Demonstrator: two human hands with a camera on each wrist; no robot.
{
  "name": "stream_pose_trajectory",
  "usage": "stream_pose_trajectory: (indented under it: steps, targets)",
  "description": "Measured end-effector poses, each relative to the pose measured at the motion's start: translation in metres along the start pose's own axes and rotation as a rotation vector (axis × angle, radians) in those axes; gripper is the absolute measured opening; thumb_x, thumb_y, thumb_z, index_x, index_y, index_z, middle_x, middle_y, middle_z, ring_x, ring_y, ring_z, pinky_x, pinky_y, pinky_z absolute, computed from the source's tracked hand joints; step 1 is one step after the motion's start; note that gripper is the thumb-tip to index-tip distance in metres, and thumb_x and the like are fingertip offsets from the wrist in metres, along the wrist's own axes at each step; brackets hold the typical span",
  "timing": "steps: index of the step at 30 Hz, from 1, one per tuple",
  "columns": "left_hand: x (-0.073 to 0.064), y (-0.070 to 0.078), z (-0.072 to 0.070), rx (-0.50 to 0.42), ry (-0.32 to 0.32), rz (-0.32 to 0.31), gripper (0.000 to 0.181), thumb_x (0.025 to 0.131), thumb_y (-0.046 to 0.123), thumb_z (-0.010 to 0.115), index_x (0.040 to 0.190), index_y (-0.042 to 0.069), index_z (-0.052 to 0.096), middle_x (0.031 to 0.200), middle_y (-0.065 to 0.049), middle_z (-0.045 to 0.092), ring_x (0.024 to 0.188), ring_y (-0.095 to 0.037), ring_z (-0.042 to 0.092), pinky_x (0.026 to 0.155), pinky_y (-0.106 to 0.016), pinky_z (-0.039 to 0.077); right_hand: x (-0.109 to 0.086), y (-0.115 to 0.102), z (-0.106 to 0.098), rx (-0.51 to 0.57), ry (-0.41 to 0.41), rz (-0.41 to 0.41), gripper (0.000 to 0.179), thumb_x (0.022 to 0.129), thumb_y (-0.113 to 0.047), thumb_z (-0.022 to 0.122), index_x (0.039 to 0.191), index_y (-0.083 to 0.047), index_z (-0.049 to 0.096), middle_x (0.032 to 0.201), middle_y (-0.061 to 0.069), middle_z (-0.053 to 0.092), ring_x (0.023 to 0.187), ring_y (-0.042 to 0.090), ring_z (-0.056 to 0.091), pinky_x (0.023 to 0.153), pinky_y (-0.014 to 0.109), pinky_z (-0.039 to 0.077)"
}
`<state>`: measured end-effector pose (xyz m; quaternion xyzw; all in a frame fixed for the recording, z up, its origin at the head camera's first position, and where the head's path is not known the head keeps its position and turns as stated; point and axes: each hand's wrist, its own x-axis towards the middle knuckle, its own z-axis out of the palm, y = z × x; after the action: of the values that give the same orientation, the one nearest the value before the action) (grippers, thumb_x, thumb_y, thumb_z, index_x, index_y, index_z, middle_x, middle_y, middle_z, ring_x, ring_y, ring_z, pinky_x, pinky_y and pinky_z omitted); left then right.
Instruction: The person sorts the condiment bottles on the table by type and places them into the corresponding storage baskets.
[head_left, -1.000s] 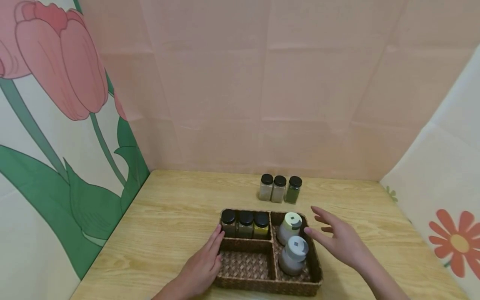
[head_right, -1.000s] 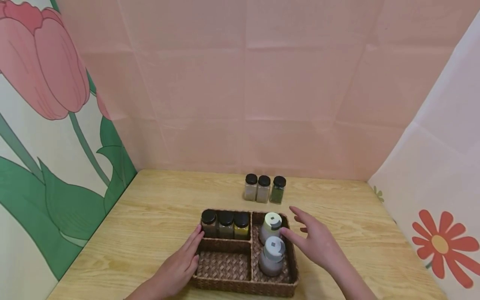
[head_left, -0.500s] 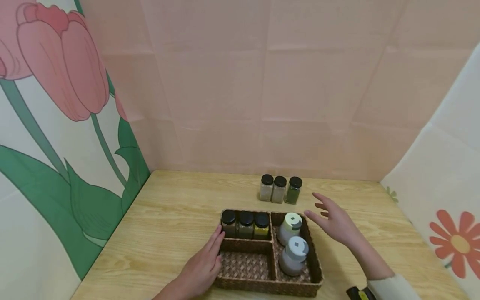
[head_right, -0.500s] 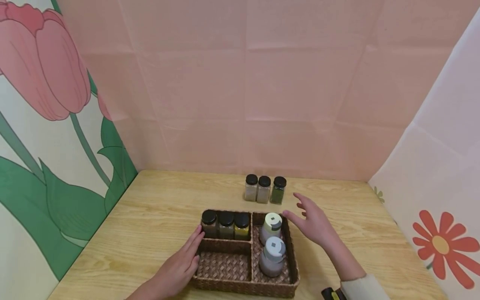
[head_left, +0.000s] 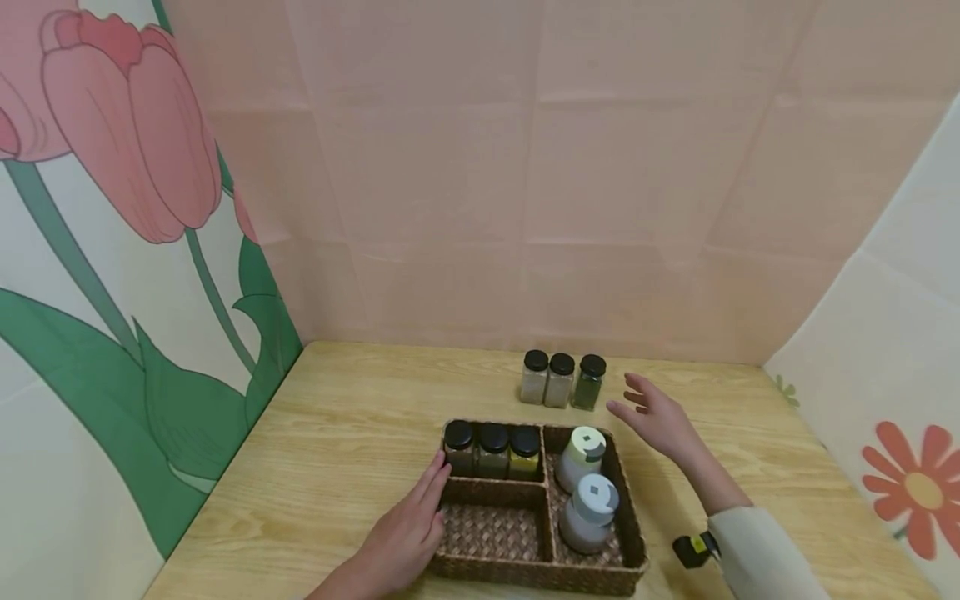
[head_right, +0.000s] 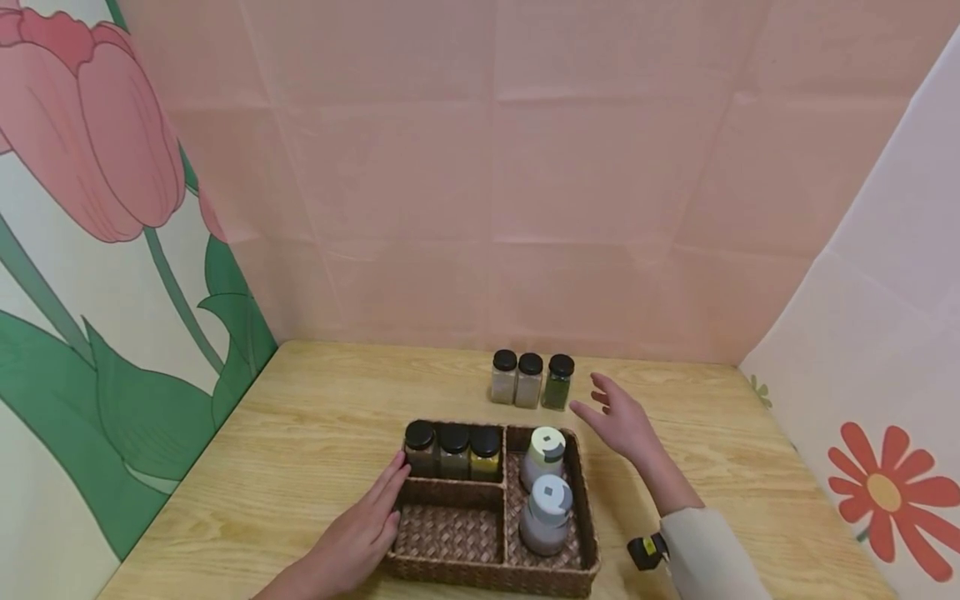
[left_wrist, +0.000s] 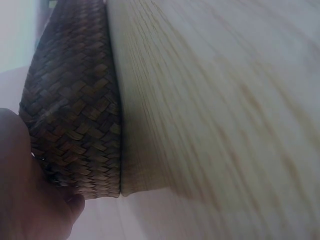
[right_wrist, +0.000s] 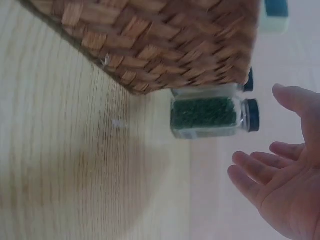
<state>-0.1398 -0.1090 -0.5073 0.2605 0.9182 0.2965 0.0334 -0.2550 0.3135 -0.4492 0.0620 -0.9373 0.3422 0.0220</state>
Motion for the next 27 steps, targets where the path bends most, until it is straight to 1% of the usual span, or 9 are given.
stream_pose_trajectory:
  steps: [6,9,12,19,24,27]
  targets:
    - [0.000,0.000,0.000,0.003,0.004,-0.002,0.058,0.108,0.016,0.039,0.161,0.005,0.021,0.171,-0.005,0.002,0.150,-0.028,0.030,0.109,-0.048,0.043,0.018,0.013,0.005,0.015,-0.008,-0.001,0.088,0.100,-0.049,0.060,0.158,0.005,0.021,0.154,0.036,0.034,0.134,0.056,0.043,0.102,0.063,0.045]
    - [0.000,0.000,0.000,0.007,0.003,-0.003,0.058,0.108,0.016,0.039,0.162,0.005,0.021,0.171,-0.005,0.002,0.150,-0.028,0.031,0.108,-0.048,0.044,0.026,0.017,0.008,0.016,-0.007,0.004,0.088,0.099,-0.049,0.061,0.158,0.005,0.022,0.155,0.035,0.033,0.136,0.054,0.042,0.102,0.063,0.045]
    - [0.000,0.000,-0.001,0.007,0.000,-0.002,0.058,0.108,0.016,0.039,0.162,0.005,0.021,0.171,-0.004,0.003,0.149,-0.028,0.031,0.107,-0.048,0.045,0.032,0.019,0.010,0.020,-0.007,0.000,0.089,0.099,-0.048,0.062,0.158,0.005,0.022,0.156,0.034,0.032,0.137,0.053,0.040,0.103,0.062,0.044]
    - [0.000,0.000,0.000,0.005,-0.007,-0.003,0.058,0.108,0.017,0.039,0.162,0.005,0.020,0.171,-0.003,0.001,0.150,-0.028,0.031,0.106,-0.046,0.047,0.047,0.023,0.016,0.049,-0.016,0.014,0.087,0.099,-0.043,0.064,0.159,0.002,0.021,0.157,0.033,0.032,0.138,0.052,0.040,0.104,0.063,0.043]
    - [0.000,0.000,-0.001,0.007,-0.004,-0.003,0.058,0.108,0.017,0.038,0.162,0.005,0.020,0.171,-0.003,0.001,0.150,-0.028,0.031,0.108,-0.048,0.045,0.056,0.024,0.021,0.056,-0.013,0.015,0.089,0.098,-0.044,0.066,0.159,0.002,0.021,0.158,0.032,0.030,0.137,0.052,0.041,0.103,0.062,0.045]
    - [0.000,0.000,-0.001,0.011,0.000,0.002,0.058,0.108,0.017,0.038,0.162,0.005,0.020,0.171,-0.004,0.002,0.149,-0.028,0.032,0.107,-0.047,0.045,0.061,0.025,0.022,0.062,-0.011,0.025,0.090,0.097,-0.044,0.066,0.159,0.003,0.021,0.159,0.032,0.029,0.137,0.052,0.042,0.102,0.061,0.046]
